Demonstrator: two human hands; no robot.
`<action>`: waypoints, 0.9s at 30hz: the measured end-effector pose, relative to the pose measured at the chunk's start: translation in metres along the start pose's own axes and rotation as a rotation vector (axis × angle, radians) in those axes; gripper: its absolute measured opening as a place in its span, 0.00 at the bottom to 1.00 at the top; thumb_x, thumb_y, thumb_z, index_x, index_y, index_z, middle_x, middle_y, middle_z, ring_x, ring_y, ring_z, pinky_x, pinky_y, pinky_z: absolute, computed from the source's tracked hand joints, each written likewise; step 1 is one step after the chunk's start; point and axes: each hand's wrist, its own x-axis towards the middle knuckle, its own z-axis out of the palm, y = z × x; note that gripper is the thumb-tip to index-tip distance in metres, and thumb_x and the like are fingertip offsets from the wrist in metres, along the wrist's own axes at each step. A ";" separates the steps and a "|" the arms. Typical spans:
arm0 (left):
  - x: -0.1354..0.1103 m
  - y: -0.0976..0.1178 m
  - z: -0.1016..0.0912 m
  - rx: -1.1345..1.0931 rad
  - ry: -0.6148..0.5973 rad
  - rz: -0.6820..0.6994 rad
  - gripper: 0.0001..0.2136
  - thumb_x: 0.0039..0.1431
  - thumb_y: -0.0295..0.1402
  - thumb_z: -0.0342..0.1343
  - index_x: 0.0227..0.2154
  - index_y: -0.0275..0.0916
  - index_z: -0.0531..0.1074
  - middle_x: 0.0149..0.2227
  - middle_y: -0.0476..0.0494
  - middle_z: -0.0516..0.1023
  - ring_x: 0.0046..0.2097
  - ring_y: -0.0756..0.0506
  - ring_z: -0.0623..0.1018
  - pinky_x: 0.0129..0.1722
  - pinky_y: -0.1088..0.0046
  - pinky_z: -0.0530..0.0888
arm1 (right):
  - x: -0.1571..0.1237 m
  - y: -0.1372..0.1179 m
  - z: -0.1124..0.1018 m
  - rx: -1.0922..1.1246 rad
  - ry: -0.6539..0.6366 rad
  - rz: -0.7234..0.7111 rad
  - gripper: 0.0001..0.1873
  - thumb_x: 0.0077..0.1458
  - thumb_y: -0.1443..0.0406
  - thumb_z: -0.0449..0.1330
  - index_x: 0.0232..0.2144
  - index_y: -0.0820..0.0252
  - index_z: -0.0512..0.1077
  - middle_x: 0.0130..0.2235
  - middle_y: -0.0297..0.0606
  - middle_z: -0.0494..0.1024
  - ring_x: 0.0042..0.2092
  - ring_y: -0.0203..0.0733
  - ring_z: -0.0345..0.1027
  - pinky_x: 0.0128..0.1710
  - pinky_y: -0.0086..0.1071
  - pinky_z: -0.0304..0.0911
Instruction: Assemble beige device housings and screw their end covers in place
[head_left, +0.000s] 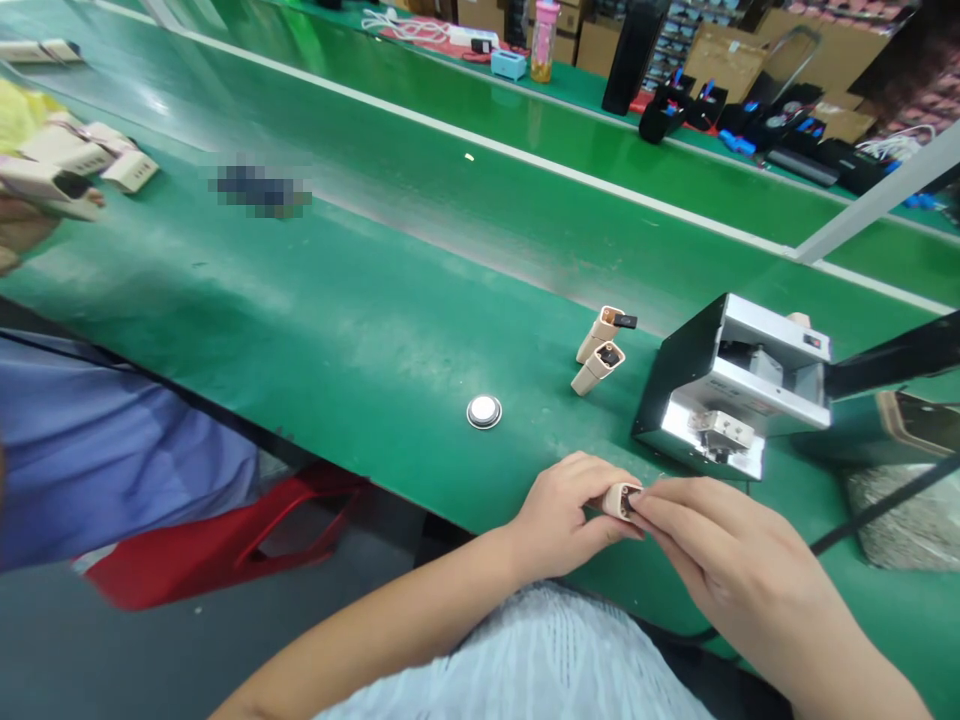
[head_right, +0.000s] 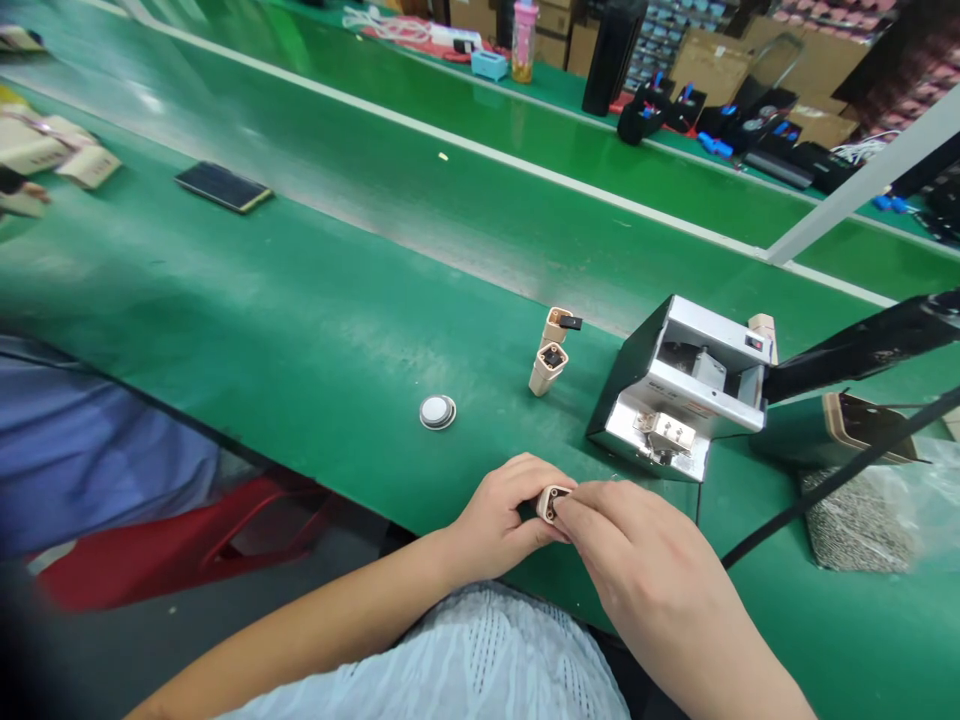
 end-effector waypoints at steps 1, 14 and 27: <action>0.000 0.000 0.000 -0.002 -0.005 -0.007 0.21 0.69 0.54 0.63 0.49 0.39 0.81 0.44 0.43 0.88 0.45 0.43 0.83 0.50 0.65 0.75 | 0.001 -0.001 0.000 -0.004 0.003 -0.003 0.10 0.73 0.74 0.56 0.52 0.62 0.73 0.48 0.37 0.79 0.45 0.35 0.73 0.46 0.32 0.68; 0.000 0.000 0.000 -0.023 -0.015 -0.026 0.22 0.70 0.55 0.61 0.47 0.40 0.81 0.44 0.43 0.87 0.44 0.42 0.83 0.50 0.65 0.75 | 0.003 0.003 -0.007 0.029 -0.180 -0.010 0.17 0.73 0.76 0.49 0.54 0.58 0.72 0.51 0.39 0.78 0.46 0.40 0.75 0.43 0.35 0.71; 0.001 0.001 -0.003 -0.026 -0.013 -0.046 0.22 0.67 0.55 0.64 0.46 0.40 0.82 0.42 0.43 0.87 0.43 0.42 0.82 0.48 0.65 0.75 | -0.005 0.017 0.005 0.136 0.008 0.026 0.08 0.74 0.73 0.56 0.47 0.59 0.74 0.46 0.37 0.78 0.43 0.31 0.75 0.42 0.24 0.71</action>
